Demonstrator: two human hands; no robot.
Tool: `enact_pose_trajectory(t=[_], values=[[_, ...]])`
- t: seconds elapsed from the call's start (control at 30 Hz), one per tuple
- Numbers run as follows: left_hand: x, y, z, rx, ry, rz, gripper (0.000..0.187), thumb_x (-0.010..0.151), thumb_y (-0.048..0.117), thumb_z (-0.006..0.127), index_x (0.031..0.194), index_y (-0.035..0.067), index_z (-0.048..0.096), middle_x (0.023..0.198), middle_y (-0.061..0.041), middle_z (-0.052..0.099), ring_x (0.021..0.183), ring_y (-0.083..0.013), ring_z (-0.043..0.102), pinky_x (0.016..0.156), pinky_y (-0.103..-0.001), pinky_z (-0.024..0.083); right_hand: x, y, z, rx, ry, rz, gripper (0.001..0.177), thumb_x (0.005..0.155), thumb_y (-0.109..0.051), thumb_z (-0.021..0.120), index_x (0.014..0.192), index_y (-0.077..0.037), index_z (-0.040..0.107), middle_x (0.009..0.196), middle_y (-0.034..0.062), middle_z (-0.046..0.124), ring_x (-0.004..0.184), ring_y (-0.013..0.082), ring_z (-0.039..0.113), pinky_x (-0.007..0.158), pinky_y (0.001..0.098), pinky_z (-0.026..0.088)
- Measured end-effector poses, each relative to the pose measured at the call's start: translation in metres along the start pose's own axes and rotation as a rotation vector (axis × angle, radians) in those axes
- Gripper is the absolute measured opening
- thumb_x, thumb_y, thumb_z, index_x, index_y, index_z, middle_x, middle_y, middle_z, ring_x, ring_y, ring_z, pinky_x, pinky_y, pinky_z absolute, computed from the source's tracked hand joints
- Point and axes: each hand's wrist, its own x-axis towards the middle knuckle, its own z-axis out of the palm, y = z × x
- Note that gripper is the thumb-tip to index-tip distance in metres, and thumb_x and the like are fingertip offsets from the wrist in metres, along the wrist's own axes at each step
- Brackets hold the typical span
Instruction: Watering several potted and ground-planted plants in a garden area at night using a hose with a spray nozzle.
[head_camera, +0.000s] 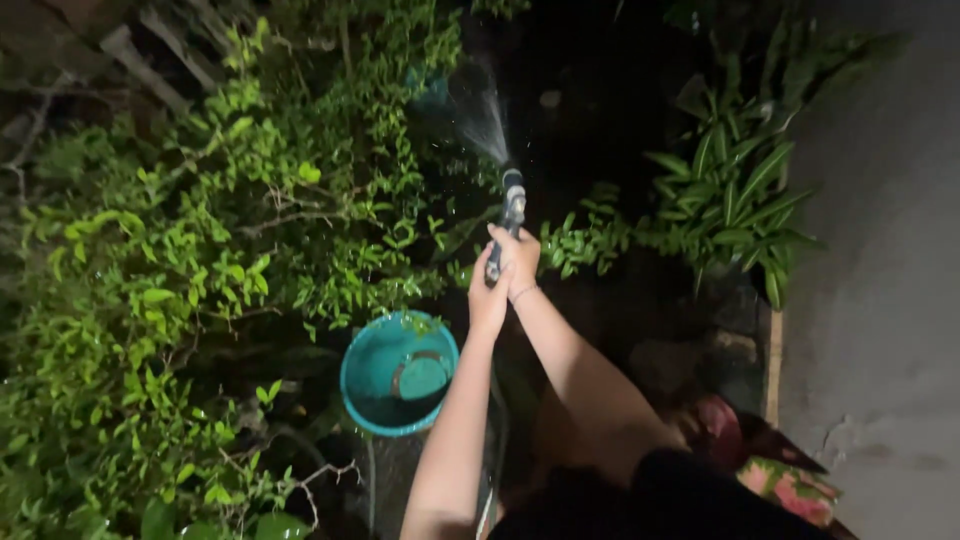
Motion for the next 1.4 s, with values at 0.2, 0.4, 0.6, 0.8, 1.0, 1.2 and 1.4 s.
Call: enact_pose_trajectory(t=[0.2, 0.4, 0.6, 0.8, 1.0, 1.2, 1.4], values=[[-0.029, -0.014, -0.013, 0.008, 0.024, -0.003, 0.066, 0.093, 0.021, 0.074, 0.149, -0.001, 0.046, 0.144, -0.016, 0.058, 0.129, -0.0228, 0.058, 0.11, -0.035, 0.046, -0.039, -0.01, -0.003, -0.051, -0.053, 0.08, 0.02, 0.081, -0.013, 0.081, 0.073, -0.003, 0.065, 0.064, 0.0028, 0.065, 0.049, 0.0117, 0.057, 0.046, 0.0287, 0.045], [-0.057, -0.024, -0.021, -0.054, 0.106, -0.154, 0.082, 0.094, 0.029, 0.072, 0.157, 0.003, 0.026, 0.146, -0.017, 0.052, 0.132, -0.0258, 0.054, 0.111, -0.036, 0.044, -0.054, 0.02, -0.017, -0.318, -0.122, 0.054, 0.023, 0.081, -0.019, 0.082, 0.074, -0.001, 0.068, 0.065, 0.0027, 0.067, 0.051, 0.0102, 0.059, 0.049, 0.0283, 0.048], [-0.087, -0.035, -0.023, -0.017, 0.134, -0.23, 0.08, 0.096, 0.04, 0.066, 0.158, 0.003, 0.029, 0.155, -0.02, 0.044, 0.142, -0.0302, 0.045, 0.116, -0.039, 0.036, -0.07, 0.037, -0.035, -0.497, -0.217, 0.066, 0.025, 0.075, -0.024, 0.083, 0.078, -0.001, 0.072, 0.067, 0.0026, 0.07, 0.057, 0.01, 0.063, 0.057, 0.0288, 0.052], [-0.109, -0.046, -0.023, -0.038, 0.201, -0.249, 0.086, 0.098, 0.045, 0.06, 0.162, 0.006, 0.018, 0.162, -0.022, 0.033, 0.149, -0.0333, 0.035, 0.12, -0.042, 0.029, -0.084, 0.037, -0.043, -0.658, -0.408, 0.123, 0.034, 0.074, -0.03, 0.084, 0.08, -0.002, 0.067, 0.069, 0.0015, 0.065, 0.063, 0.0111, 0.06, 0.06, 0.0311, 0.05], [-0.115, -0.043, -0.027, -0.065, 0.259, -0.359, 0.087, 0.098, 0.049, 0.054, 0.164, 0.009, 0.013, 0.161, -0.023, 0.035, 0.146, -0.0333, 0.04, 0.118, -0.04, 0.032, -0.09, 0.041, -0.038, -0.762, -0.495, 0.135, 0.036, 0.074, -0.033, 0.083, 0.08, -0.003, 0.065, 0.069, 0.0027, 0.064, 0.063, 0.0132, 0.059, 0.062, 0.0336, 0.05], [-0.126, -0.049, -0.034, -0.072, 0.281, -0.308, 0.084, 0.1, 0.049, 0.052, 0.164, 0.008, 0.015, 0.161, -0.023, 0.035, 0.148, -0.0327, 0.038, 0.119, -0.04, 0.03, -0.103, 0.043, -0.033, -0.892, -0.456, 0.121, 0.035, 0.072, -0.034, 0.083, 0.079, -0.003, 0.067, 0.066, 0.0047, 0.066, 0.061, 0.015, 0.06, 0.062, 0.0343, 0.051], [-0.133, -0.044, -0.036, -0.133, 0.309, -0.286, 0.085, 0.099, 0.048, 0.054, 0.162, 0.006, 0.016, 0.163, -0.023, 0.031, 0.149, -0.0334, 0.034, 0.12, -0.041, 0.028, -0.109, 0.04, -0.03, -0.948, -0.52, 0.156, 0.037, 0.07, -0.036, 0.083, 0.085, -0.005, 0.071, 0.069, 0.0058, 0.068, 0.063, 0.0163, 0.064, 0.063, 0.0346, 0.052]])
